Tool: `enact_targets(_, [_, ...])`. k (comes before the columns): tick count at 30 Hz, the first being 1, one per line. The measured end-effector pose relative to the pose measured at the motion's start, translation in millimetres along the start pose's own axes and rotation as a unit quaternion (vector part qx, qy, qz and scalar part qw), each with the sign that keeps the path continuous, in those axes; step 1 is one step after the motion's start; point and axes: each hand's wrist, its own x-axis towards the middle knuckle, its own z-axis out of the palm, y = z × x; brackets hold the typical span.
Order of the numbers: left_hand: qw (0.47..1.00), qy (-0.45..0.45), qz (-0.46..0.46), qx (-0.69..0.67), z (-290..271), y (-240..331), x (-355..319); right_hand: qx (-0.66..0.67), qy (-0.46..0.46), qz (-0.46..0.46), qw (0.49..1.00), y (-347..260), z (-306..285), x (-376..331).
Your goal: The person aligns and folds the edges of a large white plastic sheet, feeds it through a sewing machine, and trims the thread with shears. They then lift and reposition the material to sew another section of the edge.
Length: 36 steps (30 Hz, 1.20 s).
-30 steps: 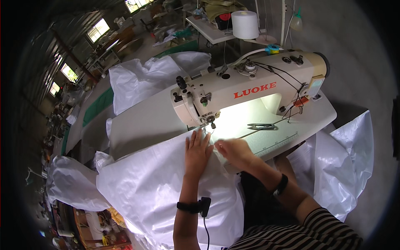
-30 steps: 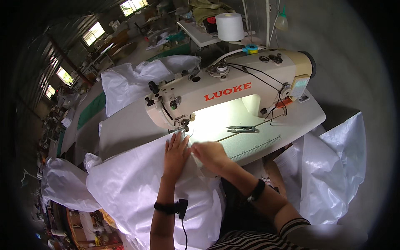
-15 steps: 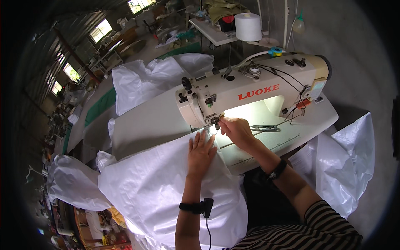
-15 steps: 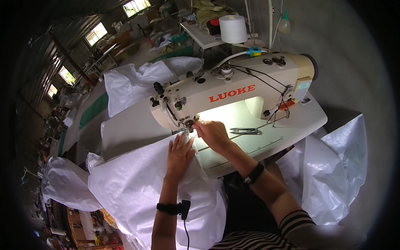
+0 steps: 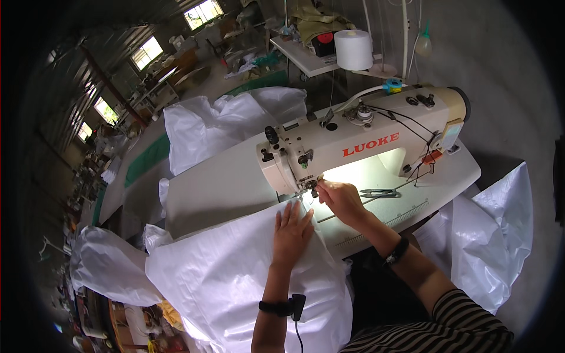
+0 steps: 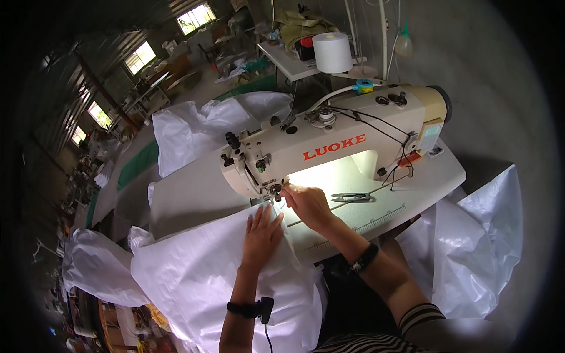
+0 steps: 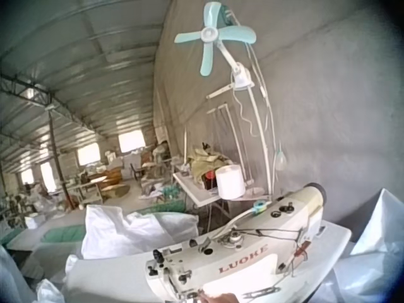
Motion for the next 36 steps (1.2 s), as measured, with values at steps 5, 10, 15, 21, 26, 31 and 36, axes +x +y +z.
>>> enact_targets(5, [1.000, 0.007, 0.008, -0.005, -2, 1, -4, -0.001, 0.009, -0.011, 1.000, 5, 3, 0])
enact_targets(10, [0.999, 0.024, 0.017, -0.019, -2, 1, -5, -0.091, -0.041, -0.068, 0.993, 10, 7, -15])
enact_targets(15, [0.999, -0.015, 0.014, -0.037, 2, -15, 0, -0.105, -0.134, -0.072, 0.983, 3, 22, -47])
enact_targets(21, [0.997, -0.015, 0.044, -0.061, -18, -23, 17, -0.058, -0.109, -0.046, 0.991, -16, 12, -59])
enact_targets(26, [0.956, 0.153, 0.018, -0.248, -22, 73, -84, 0.046, -0.078, 0.026, 0.996, -14, -46, -128])
enact_targets(31, [0.952, -0.191, -0.034, -0.238, -14, 131, -253, 0.065, -0.242, 0.046, 0.967, -11, -67, -217])
enact_targets(36, [0.884, -0.297, -0.256, -0.255, -49, 109, -325, 0.079, -0.317, 0.060, 0.943, -15, -65, -244])
